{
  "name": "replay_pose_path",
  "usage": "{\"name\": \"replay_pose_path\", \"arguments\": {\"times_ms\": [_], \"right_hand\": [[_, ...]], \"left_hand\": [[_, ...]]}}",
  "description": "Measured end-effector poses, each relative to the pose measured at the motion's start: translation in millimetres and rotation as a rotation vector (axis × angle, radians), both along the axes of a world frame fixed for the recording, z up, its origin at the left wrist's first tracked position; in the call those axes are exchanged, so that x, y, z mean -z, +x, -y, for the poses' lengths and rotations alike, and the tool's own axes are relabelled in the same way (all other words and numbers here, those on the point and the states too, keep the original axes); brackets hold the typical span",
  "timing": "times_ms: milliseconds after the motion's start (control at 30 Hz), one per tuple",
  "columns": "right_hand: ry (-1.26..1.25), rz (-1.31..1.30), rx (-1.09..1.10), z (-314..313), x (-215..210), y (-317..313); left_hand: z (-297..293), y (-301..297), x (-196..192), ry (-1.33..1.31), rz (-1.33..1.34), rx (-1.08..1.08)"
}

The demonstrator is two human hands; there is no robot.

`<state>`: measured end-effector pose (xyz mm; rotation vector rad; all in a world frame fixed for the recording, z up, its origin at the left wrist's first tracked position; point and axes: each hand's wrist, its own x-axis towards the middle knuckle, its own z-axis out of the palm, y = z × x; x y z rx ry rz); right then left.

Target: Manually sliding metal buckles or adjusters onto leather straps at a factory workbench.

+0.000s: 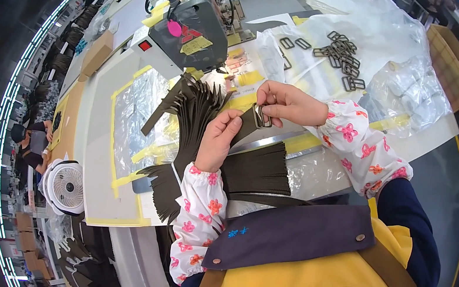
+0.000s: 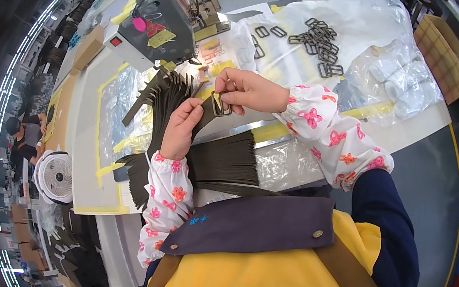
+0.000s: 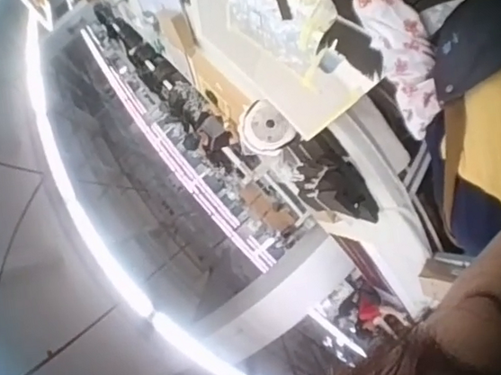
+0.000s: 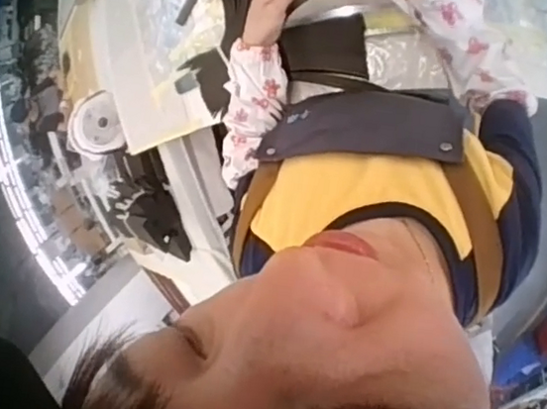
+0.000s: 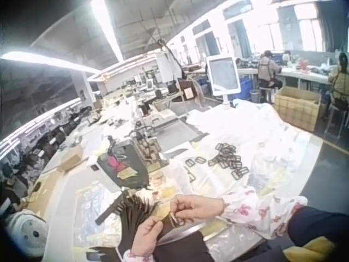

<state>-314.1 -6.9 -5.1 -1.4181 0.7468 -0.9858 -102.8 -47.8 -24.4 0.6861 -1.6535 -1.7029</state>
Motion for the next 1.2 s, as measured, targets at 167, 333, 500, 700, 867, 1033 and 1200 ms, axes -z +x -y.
{"name": "replay_pose_path", "arguments": {"times_ms": [167, 333, 500, 700, 867, 1033, 1200], "right_hand": [[0.147, 0.048, -0.03, 8, 15, 15], [0.441, 0.148, 0.079, 0, 8, 40], [0.344, 0.06, 0.087, 11, 17, 45], [0.078, -0.318, 0.195, 21, 43, 54], [0.267, -0.123, 0.109, 22, 43, 64], [0.07, -0.204, 0.117, 11, 33, 69], [0.157, -0.019, 0.129, 14, 33, 51]], "left_hand": [[-10, -8, -5, -0.088, -0.005, -0.006], [-13, -5, -9, -0.238, 0.031, -0.213], [-14, 10, -21, -0.822, 0.248, -0.249], [-23, 18, -16, -0.445, 0.374, -0.313], [-14, 34, -7, -0.519, 0.553, -0.315], [-13, 28, 1, -0.62, 0.549, -0.367], [-7, 25, 5, -0.455, 0.323, -0.334]]}}
